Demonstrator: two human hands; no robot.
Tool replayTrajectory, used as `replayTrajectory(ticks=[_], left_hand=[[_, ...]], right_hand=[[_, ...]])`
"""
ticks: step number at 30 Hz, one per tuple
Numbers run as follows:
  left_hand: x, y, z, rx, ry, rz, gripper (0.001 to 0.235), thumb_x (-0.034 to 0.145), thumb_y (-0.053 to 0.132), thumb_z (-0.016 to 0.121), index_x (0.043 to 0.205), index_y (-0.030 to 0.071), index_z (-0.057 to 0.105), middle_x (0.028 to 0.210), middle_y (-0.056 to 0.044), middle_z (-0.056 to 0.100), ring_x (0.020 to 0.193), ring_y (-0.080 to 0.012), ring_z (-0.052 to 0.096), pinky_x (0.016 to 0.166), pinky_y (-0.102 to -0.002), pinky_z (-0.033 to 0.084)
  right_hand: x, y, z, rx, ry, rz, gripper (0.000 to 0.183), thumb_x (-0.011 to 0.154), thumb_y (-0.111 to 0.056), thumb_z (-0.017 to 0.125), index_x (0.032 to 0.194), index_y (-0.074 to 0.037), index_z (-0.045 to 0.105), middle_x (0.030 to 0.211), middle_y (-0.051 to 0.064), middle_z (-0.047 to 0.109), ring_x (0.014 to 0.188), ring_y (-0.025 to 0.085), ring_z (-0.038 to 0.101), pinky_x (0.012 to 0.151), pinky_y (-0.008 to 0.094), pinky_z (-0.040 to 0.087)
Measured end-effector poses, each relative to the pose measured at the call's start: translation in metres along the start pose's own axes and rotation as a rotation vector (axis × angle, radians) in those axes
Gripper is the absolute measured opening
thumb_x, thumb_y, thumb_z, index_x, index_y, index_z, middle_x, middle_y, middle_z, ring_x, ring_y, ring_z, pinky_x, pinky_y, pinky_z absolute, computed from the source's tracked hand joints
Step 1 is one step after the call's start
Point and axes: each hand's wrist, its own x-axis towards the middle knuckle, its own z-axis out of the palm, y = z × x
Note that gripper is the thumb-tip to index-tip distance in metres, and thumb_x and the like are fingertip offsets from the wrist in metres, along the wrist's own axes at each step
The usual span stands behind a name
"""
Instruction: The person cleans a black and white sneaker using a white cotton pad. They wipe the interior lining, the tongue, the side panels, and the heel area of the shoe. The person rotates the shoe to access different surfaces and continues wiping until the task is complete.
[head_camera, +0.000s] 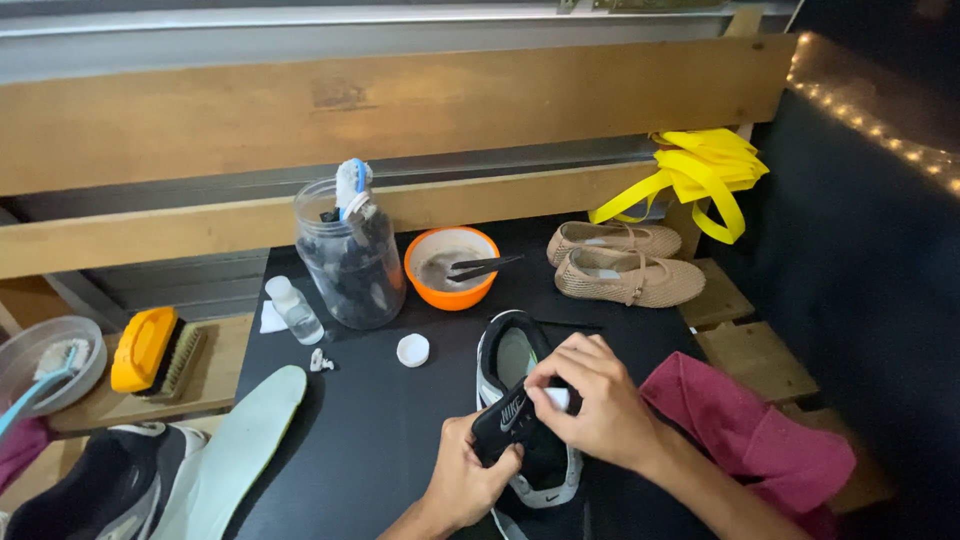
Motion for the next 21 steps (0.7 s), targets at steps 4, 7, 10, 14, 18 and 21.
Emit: replayTrajectory(ticks=[4,7,10,14,18,21], left_hand=[[-0.001,0.0,0.0,-0.042,-0.005,0.06,0.024,0.083,0.007,0.068,0.068,0.012,0.049,0.065,0.006,0.035,0.063,-0.0078,0.029,0.052,-0.031,0.027],[-0.006,-0.014,0.002,0.032,0.025,0.058,0.031,0.078,0.011,0.071,0.065,0.014,0.043,0.063,0.008,0.036,0.06,-0.006,0.03,0.049,-0.031,0.025],[-0.002,-0.013,0.001,0.026,0.014,0.038,0.023,0.076,0.011,0.069,0.065,0.012,0.048,0.063,0.006,0.039,0.061,-0.0072,0.032,0.05,-0.032,0.028],[-0.004,-0.009,-0.001,0.059,0.001,0.044,0.026,0.078,0.013,0.069,0.066,0.014,0.046,0.064,0.007,0.037,0.062,-0.007,0.032,0.051,-0.033,0.028],[-0.002,0.002,-0.001,0.048,-0.01,0.104,0.027,0.086,0.018,0.068,0.07,0.013,0.048,0.067,0.007,0.036,0.065,-0.008,0.031,0.053,-0.031,0.03],[-0.002,-0.011,-0.002,0.076,0.004,0.058,0.032,0.079,0.018,0.072,0.065,0.015,0.043,0.063,0.007,0.035,0.061,-0.0069,0.03,0.05,-0.032,0.025]], right_hand=[[0.0,-0.015,0.002,0.162,-0.094,-0.08,0.009,0.085,-0.009,0.073,0.082,-0.012,0.065,0.075,-0.002,0.067,0.073,0.019,0.059,0.076,0.034,0.041],[-0.002,-0.002,0.003,-0.06,0.048,-0.031,0.008,0.083,-0.013,0.073,0.079,-0.016,0.067,0.076,-0.004,0.068,0.077,0.018,0.061,0.073,0.036,0.037],[0.002,-0.012,0.003,0.125,-0.007,-0.097,0.011,0.087,-0.011,0.07,0.08,-0.015,0.063,0.079,-0.002,0.07,0.069,0.021,0.061,0.074,0.036,0.04],[-0.002,-0.003,0.005,0.048,-0.013,-0.054,0.008,0.087,-0.013,0.071,0.081,-0.014,0.066,0.077,-0.001,0.069,0.073,0.02,0.059,0.072,0.036,0.04],[-0.001,-0.025,0.003,0.169,-0.094,-0.088,0.01,0.085,-0.008,0.074,0.081,-0.012,0.065,0.075,-0.003,0.066,0.071,0.018,0.057,0.072,0.034,0.039],[-0.001,0.003,0.004,-0.056,0.044,-0.012,0.01,0.084,-0.011,0.072,0.081,-0.015,0.064,0.077,-0.003,0.067,0.075,0.019,0.059,0.075,0.036,0.039]])
